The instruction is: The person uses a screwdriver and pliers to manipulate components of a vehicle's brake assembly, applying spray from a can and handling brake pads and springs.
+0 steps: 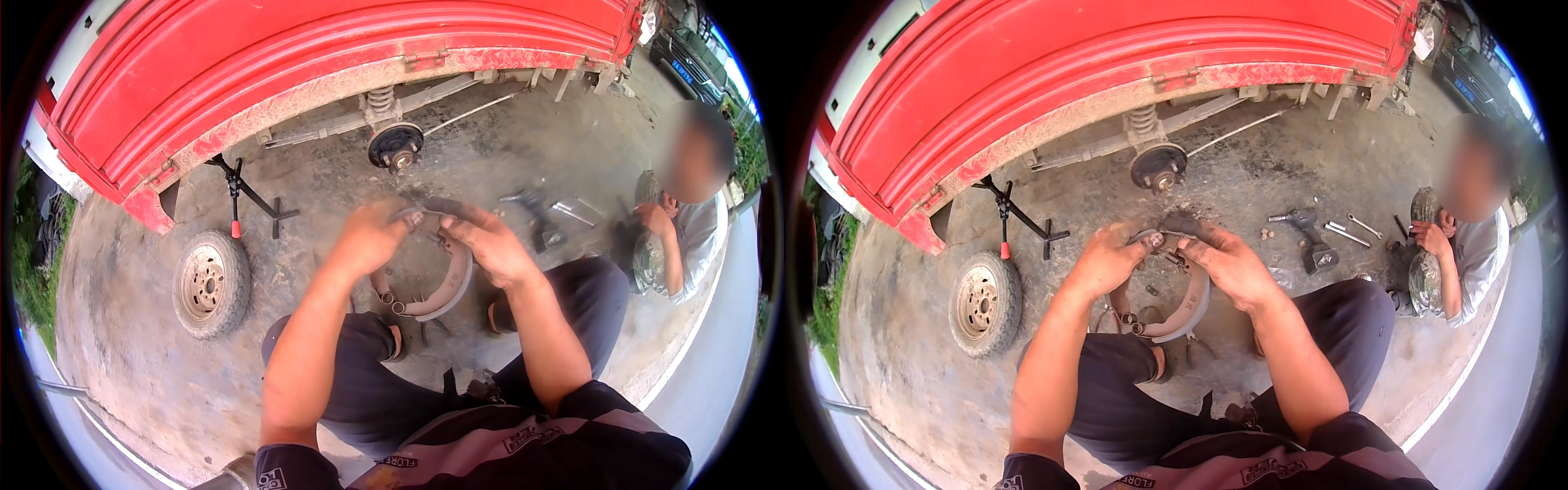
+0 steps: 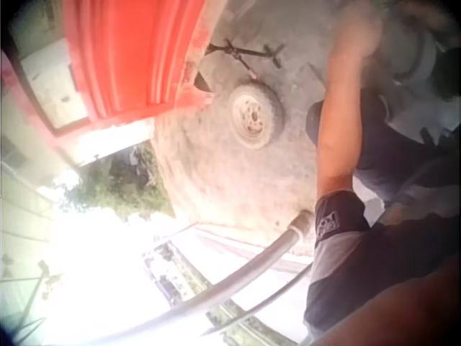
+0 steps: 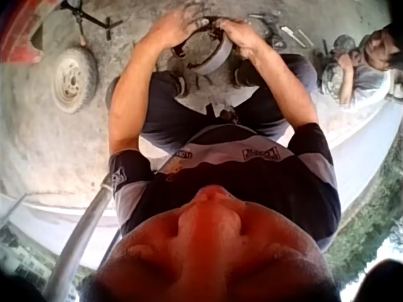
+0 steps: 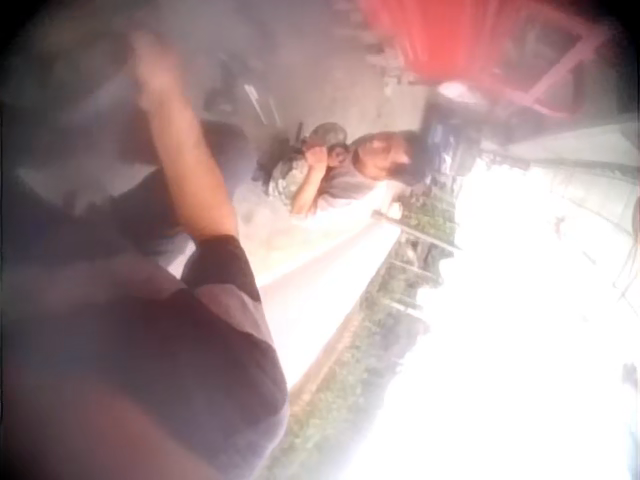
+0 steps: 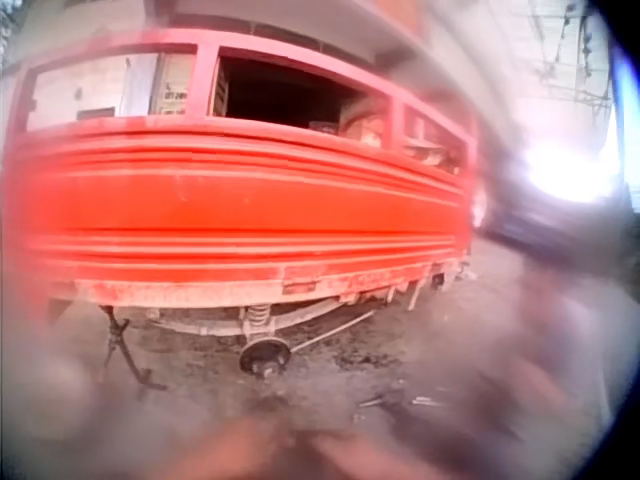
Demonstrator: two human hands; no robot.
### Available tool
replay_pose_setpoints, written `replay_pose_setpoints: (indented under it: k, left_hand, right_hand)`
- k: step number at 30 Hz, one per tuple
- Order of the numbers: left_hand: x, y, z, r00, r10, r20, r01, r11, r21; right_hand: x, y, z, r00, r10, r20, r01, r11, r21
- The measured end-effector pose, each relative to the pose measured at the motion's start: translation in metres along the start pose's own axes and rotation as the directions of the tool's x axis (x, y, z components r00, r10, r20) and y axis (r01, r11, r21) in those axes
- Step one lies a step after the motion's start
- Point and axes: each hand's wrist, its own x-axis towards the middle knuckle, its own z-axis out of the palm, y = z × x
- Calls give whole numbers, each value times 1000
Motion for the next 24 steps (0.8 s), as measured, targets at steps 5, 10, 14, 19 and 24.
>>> replay_pose_setpoints:
  k: [5, 10, 14, 19, 24]
  left_hand:
    - [-1, -16, 2, 995, 3, 103, -5, 1000, 19]
    - [-2, -28, 13, 983, 106, 151, -125, 985, 122]
    - [-1, -36, 17, 971, 199, 131, -224, 949, 223]
    - [-23, 5, 5, 883, 415, 222, -467, 830, 306]
    - [-46, 4, 13, 772, 580, 259, -621, 601, 503]
  right_hand:
    - [4, 7, -6, 993, 120, 5, -113, 945, -306]
    - [-7, 1, 0, 983, 164, -79, -177, 962, -207]
    - [-4, 6, 3, 944, 287, -160, -305, 946, -105]
    - [6, 26, -32, 908, 359, -218, -364, 931, 14]
    - [31, 42, -59, 862, 436, -257, -397, 898, 190]
